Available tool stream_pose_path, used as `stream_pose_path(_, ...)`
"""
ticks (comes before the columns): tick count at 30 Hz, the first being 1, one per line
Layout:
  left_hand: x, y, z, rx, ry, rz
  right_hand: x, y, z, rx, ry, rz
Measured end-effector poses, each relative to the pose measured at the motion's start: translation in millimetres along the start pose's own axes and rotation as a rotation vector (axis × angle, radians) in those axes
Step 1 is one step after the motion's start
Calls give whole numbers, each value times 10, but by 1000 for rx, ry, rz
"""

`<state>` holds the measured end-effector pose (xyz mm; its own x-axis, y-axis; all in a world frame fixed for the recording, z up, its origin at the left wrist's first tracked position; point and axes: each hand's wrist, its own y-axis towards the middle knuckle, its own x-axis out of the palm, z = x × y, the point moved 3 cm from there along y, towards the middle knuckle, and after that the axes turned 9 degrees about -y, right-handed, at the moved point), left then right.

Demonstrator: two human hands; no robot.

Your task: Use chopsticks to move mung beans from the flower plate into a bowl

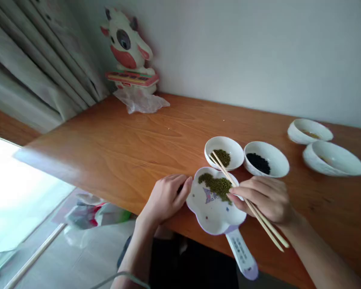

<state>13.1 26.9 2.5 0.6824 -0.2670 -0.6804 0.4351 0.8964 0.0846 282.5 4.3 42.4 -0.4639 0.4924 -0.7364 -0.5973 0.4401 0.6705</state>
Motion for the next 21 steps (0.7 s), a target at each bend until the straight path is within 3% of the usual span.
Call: stream_pose_path(21,10,2,1,18,-13,28,100,-35,80,92,49,-30)
